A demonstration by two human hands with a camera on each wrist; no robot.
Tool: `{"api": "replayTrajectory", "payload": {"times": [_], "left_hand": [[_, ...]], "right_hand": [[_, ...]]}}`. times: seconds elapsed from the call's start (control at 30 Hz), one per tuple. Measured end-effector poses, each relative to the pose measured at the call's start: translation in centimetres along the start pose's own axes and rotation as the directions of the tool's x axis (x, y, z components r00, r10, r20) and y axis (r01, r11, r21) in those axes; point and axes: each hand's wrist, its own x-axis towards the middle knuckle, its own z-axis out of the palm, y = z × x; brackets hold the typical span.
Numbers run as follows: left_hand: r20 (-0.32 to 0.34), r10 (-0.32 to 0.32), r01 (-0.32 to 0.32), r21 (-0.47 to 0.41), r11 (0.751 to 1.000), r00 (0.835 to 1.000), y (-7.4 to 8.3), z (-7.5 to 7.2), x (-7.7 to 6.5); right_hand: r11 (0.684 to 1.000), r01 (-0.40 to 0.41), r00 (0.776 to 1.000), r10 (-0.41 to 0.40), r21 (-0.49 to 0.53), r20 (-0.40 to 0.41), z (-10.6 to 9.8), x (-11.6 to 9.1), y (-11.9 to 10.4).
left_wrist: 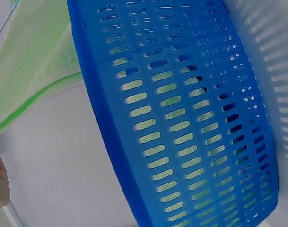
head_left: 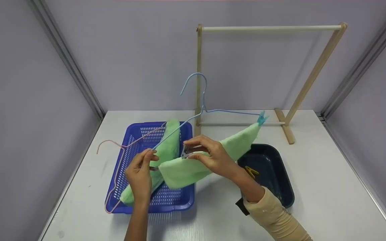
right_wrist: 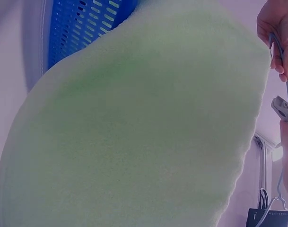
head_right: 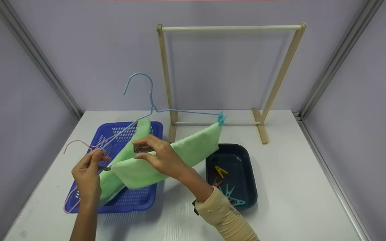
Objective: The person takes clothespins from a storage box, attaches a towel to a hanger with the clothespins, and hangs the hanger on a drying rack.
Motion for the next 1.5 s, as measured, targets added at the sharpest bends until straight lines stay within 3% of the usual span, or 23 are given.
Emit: {"api": "replayTrajectory", "payload": {"times": [0.33,0.77,0.9,1.03,1.5], "left_hand": [[0.007,0.023,-0.023,-0.002,1.000,1.000,0.0,0.0,0.0],[0.018,0.042,-0.042,-0.005,0.999,0.999,-0.2,-0.1,0.1],[0.015,0.036,-0.036,0.000,0.999,0.999,-0.3,-0.1,0.1],[0.018,0.040,-0.040,-0.006,0.999,0.999,-1.3,-0.3,0.1],[0.008,0.022,-0.022,0.016,1.000,1.000,-0.2,-0.1,0.1]], "right_hand": [[1.000,0.029,1.000,-0.029,-0.008,0.001,0.4,0.9,-2.2],[1.000,0.023,1.000,-0.023,-0.006,0.021,1.4,1.3,-2.7],[1.000,0.029,0.999,-0.030,0.002,0.023,1.9,1.1,-1.1],[0.999,0.034,0.999,-0.034,0.010,0.027,2.3,0.8,0.3],[0.997,0.055,0.998,-0.057,0.053,0.032,3.6,1.2,0.4]]}}
